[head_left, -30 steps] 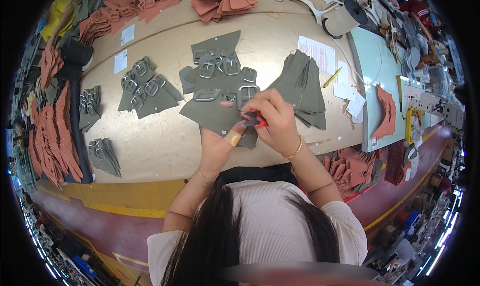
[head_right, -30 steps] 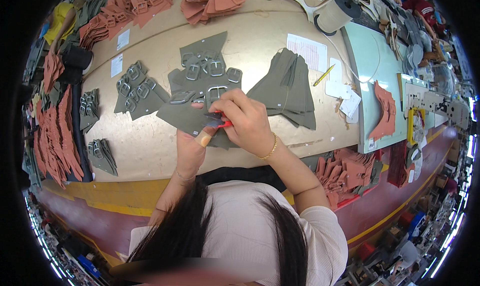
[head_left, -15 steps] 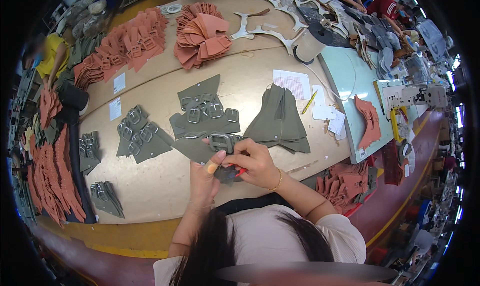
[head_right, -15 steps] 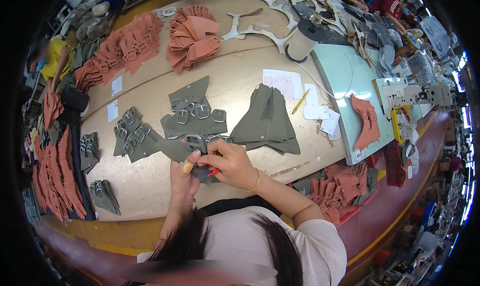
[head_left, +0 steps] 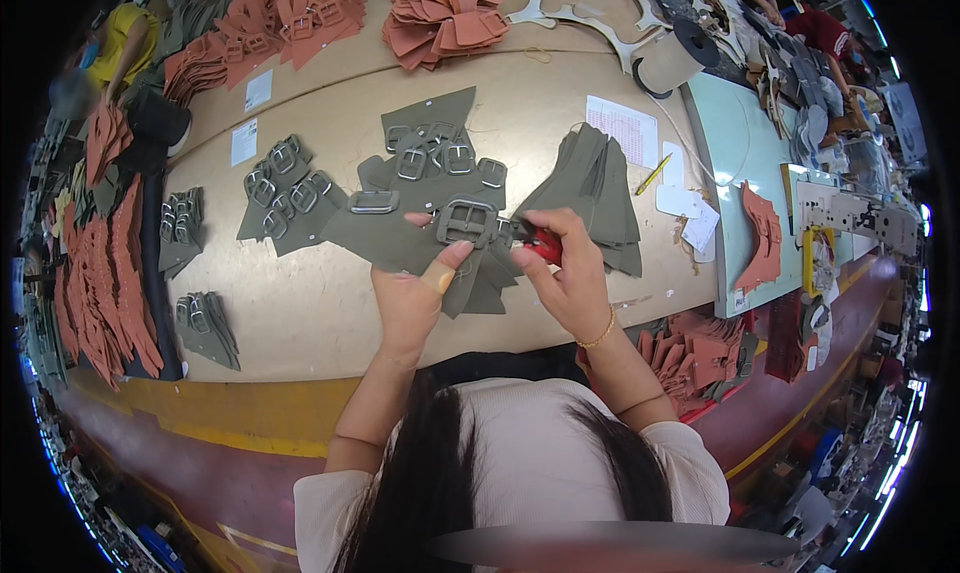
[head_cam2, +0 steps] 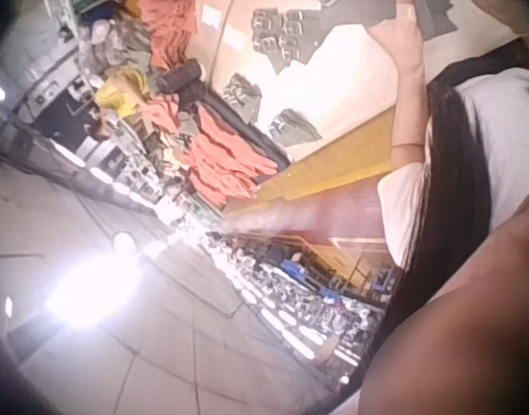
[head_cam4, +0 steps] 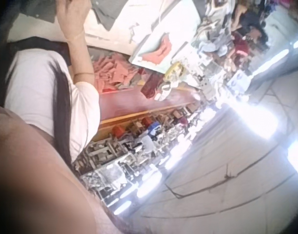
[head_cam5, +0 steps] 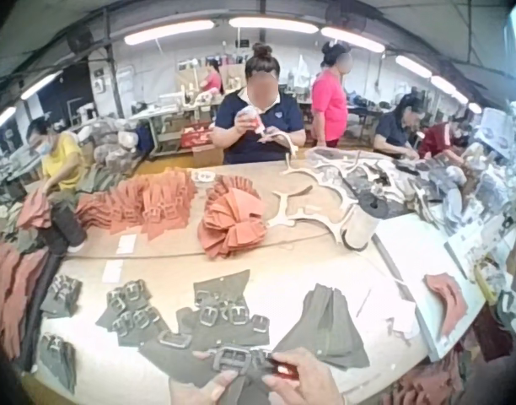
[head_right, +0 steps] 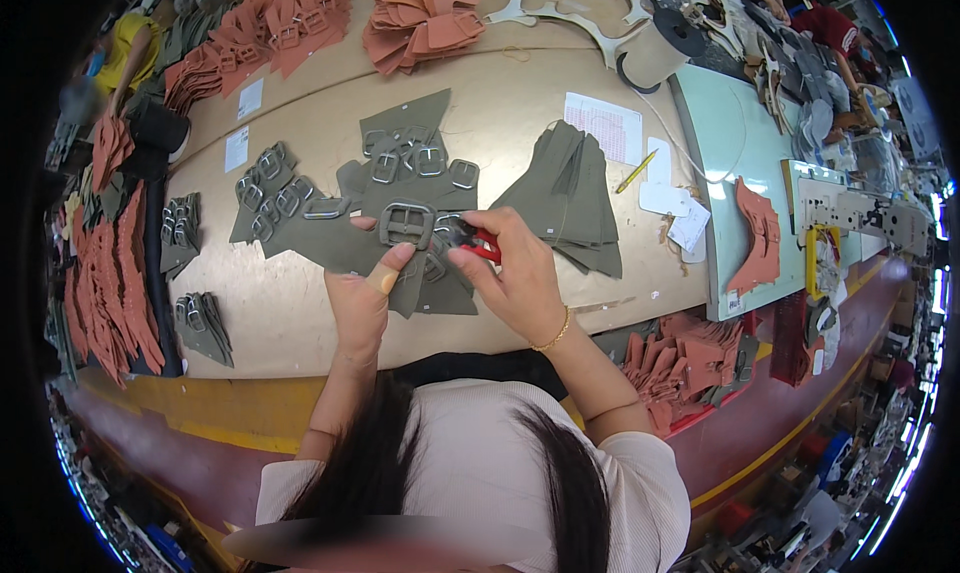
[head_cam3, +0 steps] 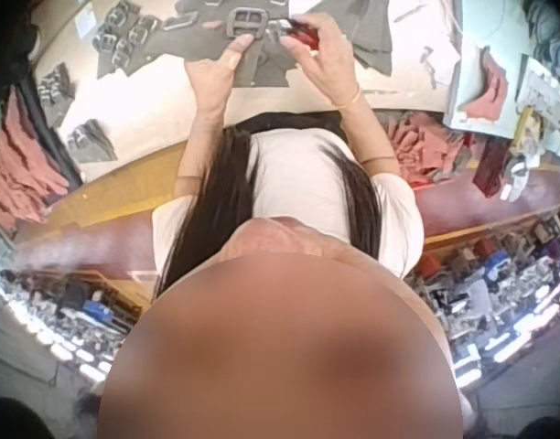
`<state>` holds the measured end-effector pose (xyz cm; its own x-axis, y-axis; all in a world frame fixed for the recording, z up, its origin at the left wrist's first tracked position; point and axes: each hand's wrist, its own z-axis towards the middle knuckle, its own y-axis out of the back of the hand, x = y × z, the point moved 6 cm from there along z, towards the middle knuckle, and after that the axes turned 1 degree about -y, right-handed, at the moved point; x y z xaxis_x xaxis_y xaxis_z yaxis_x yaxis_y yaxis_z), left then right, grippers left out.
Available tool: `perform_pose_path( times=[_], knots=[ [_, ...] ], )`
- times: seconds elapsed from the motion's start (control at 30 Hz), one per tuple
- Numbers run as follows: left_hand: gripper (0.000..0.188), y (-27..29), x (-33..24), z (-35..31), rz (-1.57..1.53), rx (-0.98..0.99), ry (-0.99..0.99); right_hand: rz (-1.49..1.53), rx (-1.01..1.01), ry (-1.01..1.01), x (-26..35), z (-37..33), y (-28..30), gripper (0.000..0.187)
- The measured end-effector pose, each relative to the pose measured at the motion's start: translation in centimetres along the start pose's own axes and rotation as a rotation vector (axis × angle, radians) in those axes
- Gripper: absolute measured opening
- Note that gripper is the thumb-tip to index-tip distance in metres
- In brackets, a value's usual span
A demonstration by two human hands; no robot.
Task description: The person uses red-handled pliers to trim excess fabric around metal buckles on multiple green fabric pieces. The person repeatedly picks up each piece, trims the edges, and places the finished pieces back on the table.
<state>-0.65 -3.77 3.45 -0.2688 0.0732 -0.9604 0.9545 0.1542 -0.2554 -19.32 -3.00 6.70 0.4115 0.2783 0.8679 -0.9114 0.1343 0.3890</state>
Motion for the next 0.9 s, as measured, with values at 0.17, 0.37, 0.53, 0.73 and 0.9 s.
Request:
perform_pose_path(
  times=[0.17,0.37,0.53,0.73,0.9],
  knots=[
    [0.039,-0.3,-0.9,-0.2,0.072,-0.018,-0.089,-0.193,-0.034,0.245,2.1,0.1,-0.2,0.035],
    [0.037,-0.7,-1.0,-0.6,0.077,-0.019,-0.085,-0.322,-0.057,0.314,2.8,0.4,-0.5,0.026],
    [0.037,-1.1,-1.0,-0.9,0.062,-0.021,-0.139,-0.315,-0.083,0.301,2.4,0.3,-0.7,0.025],
    [0.036,-1.4,-0.7,-0.9,0.076,-0.007,-0.147,-0.188,-0.112,0.185,1.2,0.1,-0.9,0.024],
    [0.035,-1.7,-0.5,-0.9,0.064,0.000,-0.154,-0.148,-0.060,0.157,0.7,-0.1,-1.0,0.024]
  ],
)
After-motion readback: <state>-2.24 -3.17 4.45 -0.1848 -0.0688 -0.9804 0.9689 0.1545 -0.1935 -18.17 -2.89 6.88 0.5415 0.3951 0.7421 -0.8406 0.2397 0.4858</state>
